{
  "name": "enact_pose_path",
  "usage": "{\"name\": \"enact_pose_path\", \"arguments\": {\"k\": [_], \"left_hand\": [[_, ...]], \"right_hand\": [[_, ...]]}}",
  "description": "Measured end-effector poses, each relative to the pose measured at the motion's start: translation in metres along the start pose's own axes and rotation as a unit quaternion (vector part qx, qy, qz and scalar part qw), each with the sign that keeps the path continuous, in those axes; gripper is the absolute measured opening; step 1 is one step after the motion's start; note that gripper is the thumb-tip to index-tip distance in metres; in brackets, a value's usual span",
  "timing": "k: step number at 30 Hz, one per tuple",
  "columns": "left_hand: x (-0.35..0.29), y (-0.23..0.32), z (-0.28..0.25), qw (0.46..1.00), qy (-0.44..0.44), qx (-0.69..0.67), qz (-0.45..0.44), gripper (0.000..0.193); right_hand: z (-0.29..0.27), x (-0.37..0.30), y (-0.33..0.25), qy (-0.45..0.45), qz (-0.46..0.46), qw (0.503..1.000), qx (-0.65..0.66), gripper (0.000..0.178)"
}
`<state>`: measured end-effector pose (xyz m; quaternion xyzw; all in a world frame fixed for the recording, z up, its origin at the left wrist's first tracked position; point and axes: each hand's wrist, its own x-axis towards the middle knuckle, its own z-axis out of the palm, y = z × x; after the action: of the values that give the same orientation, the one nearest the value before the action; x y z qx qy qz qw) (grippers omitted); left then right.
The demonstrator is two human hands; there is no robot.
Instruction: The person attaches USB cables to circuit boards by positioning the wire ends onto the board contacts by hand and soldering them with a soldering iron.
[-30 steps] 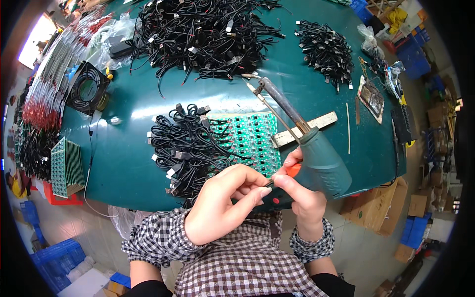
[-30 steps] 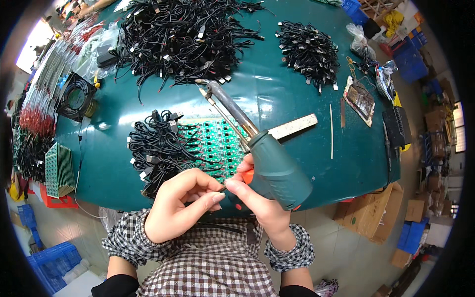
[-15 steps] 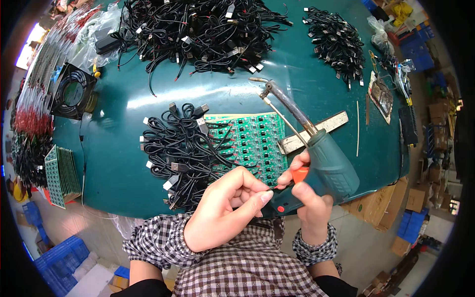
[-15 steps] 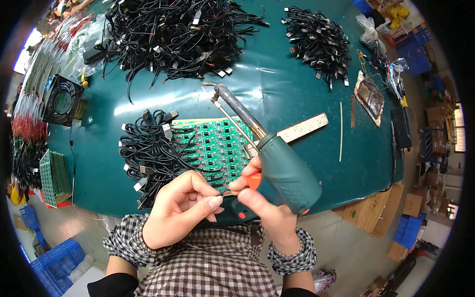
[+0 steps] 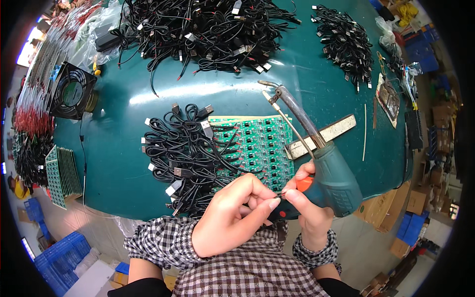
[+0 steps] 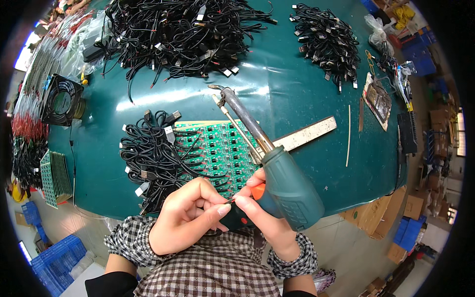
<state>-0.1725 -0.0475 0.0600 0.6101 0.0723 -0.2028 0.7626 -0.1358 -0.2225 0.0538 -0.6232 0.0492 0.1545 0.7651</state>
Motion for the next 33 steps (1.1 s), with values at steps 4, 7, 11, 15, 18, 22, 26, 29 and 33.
{"name": "enact_pose_path", "arguments": {"k": [4, 7, 11, 15, 18, 22, 26, 29, 33], "left_hand": [[0.001, 0.001, -0.001, 0.994, -0.011, -0.1, -0.035, 0.008], [0.0, -0.005, 0.001, 0.983, -0.006, -0.182, -0.027, 0.012], [-0.003, -0.003, 0.005, 0.99, -0.02, -0.137, -0.025, 0.009], [-0.009, 0.001, 0.011, 0.998, 0.0, -0.067, -0.016, 0.01], [-0.013, -0.004, 0.015, 0.998, 0.038, 0.045, 0.038, 0.009], [-0.013, -0.003, 0.02, 0.986, 0.078, 0.119, 0.081, 0.011], [-0.012, 0.0, 0.022, 0.982, 0.071, 0.157, 0.082, 0.012], [-0.011, 0.0, 0.025, 0.977, 0.067, 0.178, 0.092, 0.011], [-0.012, 0.0, 0.03, 0.978, 0.063, 0.182, 0.076, 0.012]], "right_hand": [[0.005, 0.002, 0.001, 0.027, 0.01, 0.999, 0.017, 0.051], [0.006, 0.002, 0.002, 0.037, 0.008, 0.999, 0.036, 0.051], [-0.004, 0.0, 0.004, -0.008, -0.017, 0.998, 0.067, 0.042], [-0.004, -0.008, 0.006, -0.011, -0.003, 0.995, 0.1, 0.048], [-0.013, -0.019, 0.01, -0.019, -0.016, 0.998, 0.049, 0.053], [-0.019, -0.032, 0.014, -0.044, -0.034, 0.998, 0.015, 0.053], [-0.029, -0.032, 0.011, -0.063, -0.064, 0.994, -0.058, 0.05], [-0.036, -0.031, 0.008, -0.101, -0.081, 0.989, -0.075, 0.047], [-0.044, -0.034, 0.022, -0.097, -0.116, 0.968, -0.201, 0.041]]}}
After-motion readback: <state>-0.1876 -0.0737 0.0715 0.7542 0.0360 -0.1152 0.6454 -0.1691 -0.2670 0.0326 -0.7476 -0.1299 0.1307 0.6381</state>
